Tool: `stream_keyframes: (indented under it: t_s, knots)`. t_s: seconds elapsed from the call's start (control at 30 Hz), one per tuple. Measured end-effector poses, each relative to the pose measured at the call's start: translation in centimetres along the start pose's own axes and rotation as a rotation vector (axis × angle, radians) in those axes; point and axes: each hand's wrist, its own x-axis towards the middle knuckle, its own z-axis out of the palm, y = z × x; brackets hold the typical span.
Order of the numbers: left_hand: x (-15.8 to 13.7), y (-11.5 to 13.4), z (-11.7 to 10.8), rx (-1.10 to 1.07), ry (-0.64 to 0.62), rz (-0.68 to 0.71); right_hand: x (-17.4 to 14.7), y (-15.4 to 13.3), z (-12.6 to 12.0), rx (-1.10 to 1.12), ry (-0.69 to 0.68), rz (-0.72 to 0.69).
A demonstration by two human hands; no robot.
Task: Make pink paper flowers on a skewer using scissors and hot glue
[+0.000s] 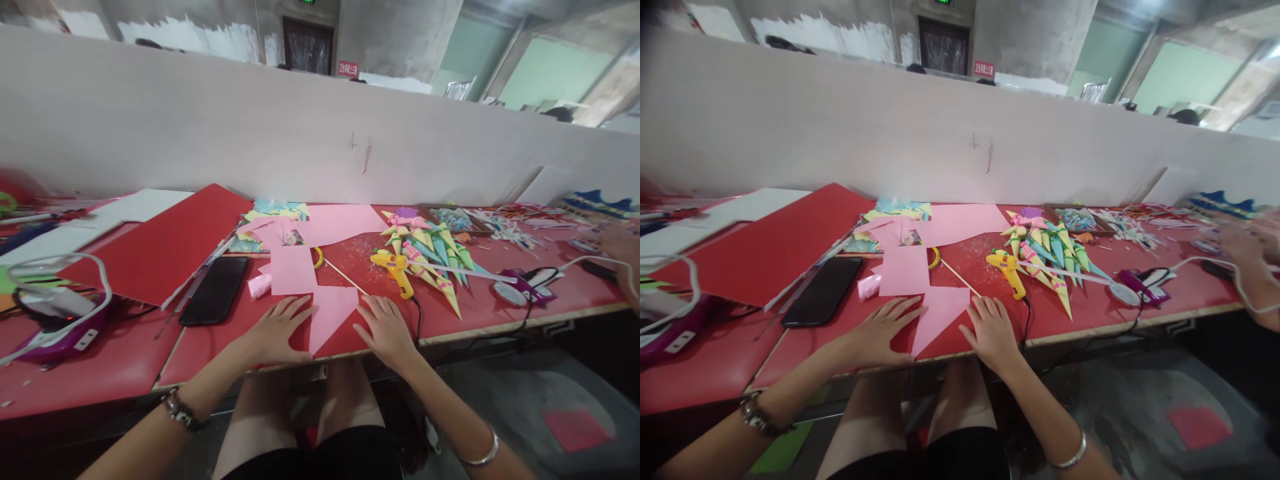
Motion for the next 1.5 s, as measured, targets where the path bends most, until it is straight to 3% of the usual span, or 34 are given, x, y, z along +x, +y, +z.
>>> stream_keyframes:
  t_s: [0.13,0.37,0.53,0.67,0.77,1.0,1.2,1.33,1.5]
  knots:
    - [0.0,0.0,0.2,-0.001,-0.007,-0.006,0.3,-0.7,0.1,0.012,-0.007,0.051]
    - [-0.1,-0.3,0.0,0.001,-0.024,-0.007,0.5,-1.2,0.2,0.184,-0.124,-0.097]
    - [-0.6,2.0,1.9,-0.002,0.251,-0.019,-0.1,-3.1,0.7,0.156,-0.065,-0.017]
    - [-0.6,4.5,4.4,0.058,0.307,0.074,-0.6,-5.4,0.4,0.173,-0.032,0.043]
    - [-0.7,5.0,5.1,0.111,0.364,0.056,-0.8,-5.5,0.0,0.250,-0.040,0.020]
    - [-1.5,3.5,4.1,0.193,0.380,0.110,-1.7,-2.4,-0.4,0.248,-0.158,-0.236]
    - [-2.0,3.2,4.3,0.223,0.436,0.213,-1.9,-4.2,-0.2,0.187,-0.067,-0.155]
    - [-2.7,2.3,4.5,0.115,0.482,0.205,-1.7,-4.5,0.5,0.271,-0.017,-0.231]
    - [-3.1,0.3,5.0,-0.050,0.469,0.176,-1.2,-3.8,1.1,0.368,-0.056,-0.247]
